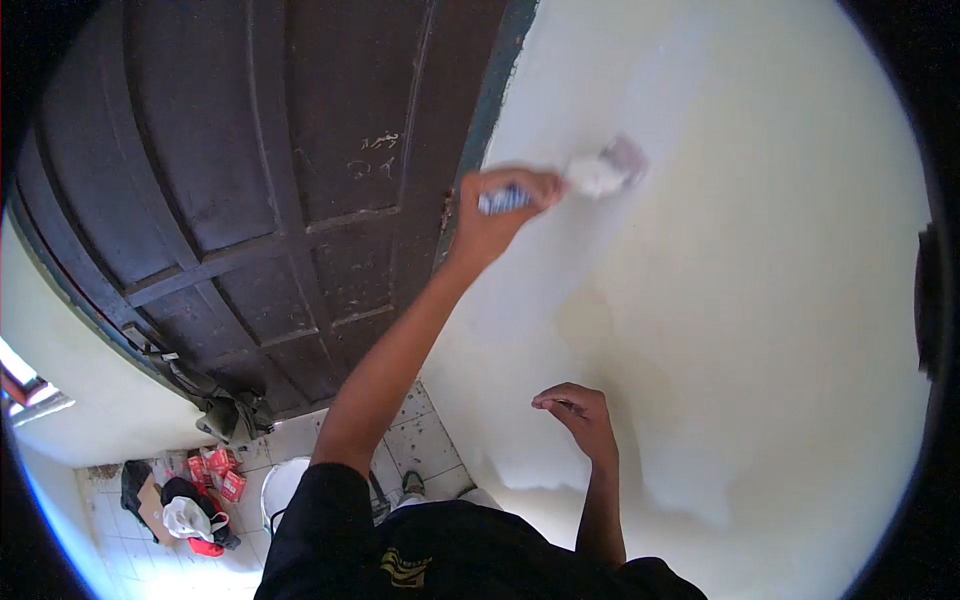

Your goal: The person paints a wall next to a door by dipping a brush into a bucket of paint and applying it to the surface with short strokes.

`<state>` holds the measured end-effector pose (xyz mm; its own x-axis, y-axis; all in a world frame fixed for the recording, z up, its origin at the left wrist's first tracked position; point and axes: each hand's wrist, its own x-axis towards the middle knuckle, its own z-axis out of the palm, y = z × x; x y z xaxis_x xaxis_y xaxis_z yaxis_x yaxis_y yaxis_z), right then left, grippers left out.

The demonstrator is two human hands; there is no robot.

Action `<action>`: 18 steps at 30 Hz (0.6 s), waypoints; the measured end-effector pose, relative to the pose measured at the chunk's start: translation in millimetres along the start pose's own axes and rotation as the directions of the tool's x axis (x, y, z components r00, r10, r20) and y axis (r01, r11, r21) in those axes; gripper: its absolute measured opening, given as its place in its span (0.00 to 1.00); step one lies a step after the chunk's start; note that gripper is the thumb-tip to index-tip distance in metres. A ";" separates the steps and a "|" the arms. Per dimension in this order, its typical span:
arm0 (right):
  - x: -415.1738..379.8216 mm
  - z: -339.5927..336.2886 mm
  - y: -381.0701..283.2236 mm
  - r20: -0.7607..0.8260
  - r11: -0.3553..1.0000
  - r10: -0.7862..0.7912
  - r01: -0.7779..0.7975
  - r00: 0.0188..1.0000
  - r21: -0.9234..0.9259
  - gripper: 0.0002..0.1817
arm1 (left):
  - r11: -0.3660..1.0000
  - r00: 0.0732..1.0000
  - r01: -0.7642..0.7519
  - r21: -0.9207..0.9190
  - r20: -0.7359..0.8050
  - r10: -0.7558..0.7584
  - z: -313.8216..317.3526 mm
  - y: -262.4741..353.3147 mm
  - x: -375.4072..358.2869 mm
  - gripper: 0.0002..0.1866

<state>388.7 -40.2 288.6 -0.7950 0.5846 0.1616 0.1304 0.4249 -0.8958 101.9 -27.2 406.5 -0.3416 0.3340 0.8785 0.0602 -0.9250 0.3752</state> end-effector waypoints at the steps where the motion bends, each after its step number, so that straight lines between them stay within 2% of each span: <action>1: -1.4 -0.2 2.1 -0.007 1.000 0.001 -0.001 1.000 0.003 0.05 | 0.997 0.997 0.073 0.021 0.018 -0.074 -6.8 -8.7 -28.9 0.07; 3: -6.1 1.1 7.7 -0.023 0.996 0.026 -0.023 0.999 0.092 0.05 | 0.979 0.979 0.204 0.032 0.003 -0.204 -16.1 -15.1 -90.3 0.06; 5: -9.5 -1.6 12.4 -0.024 0.995 0.049 -0.046 0.999 0.093 0.05 | 0.940 0.948 0.302 0.159 0.052 -0.314 -32.1 -21.1 -150.8 0.05; 7: -11.7 -4.1 17.7 -0.017 0.993 0.076 -0.074 0.997 0.092 0.05 | 0.884 0.894 0.416 0.215 0.083 -0.441 -39.3 -17.7 -196.8 0.05; 8: -11.7 -4.7 21.0 -0.018 0.992 0.076 -0.074 0.997 0.100 0.05 | 0.882 0.892 0.420 0.213 0.084 -0.444 -40.1 -12.1 -206.9 0.05; 10: -10.6 -4.8 20.3 -0.014 0.992 0.073 -0.072 0.997 0.105 0.05 | 0.766 0.799 0.469 0.439 0.159 -0.580 -42.5 -7.2 -218.9 0.05; 12: -7.6 -4.4 11.6 -0.022 0.995 0.089 -0.088 0.996 0.049 0.04 | 0.786 0.816 0.456 0.418 0.157 -0.556 -40.4 -4.1 -203.5 0.05; 15: -5.2 -5.2 12.6 -0.033 0.997 0.052 -0.050 0.998 0.062 0.04 | 0.804 0.832 0.456 0.381 0.137 -0.537 -32.7 -0.3 -153.0 0.06; 16: -4.4 -7.7 11.1 -0.039 0.997 0.047 -0.044 0.998 0.058 0.04 | 0.850 0.872 0.399 0.344 0.146 -0.468 -28.2 1.4 -129.1 0.06; 18: -1.9 -13.5 8.2 -0.061 0.998 -0.003 -0.001 0.998 -0.068 0.04 | 0.910 0.921 0.307 0.278 0.155 -0.358 -15.4 6.7 -82.2 0.06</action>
<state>399.2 -28.5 286.5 -0.7575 0.6248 0.1891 0.1715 0.4700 -0.8658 116.0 -63.6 332.2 -0.1905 0.6667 0.7206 0.2111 -0.6890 0.6933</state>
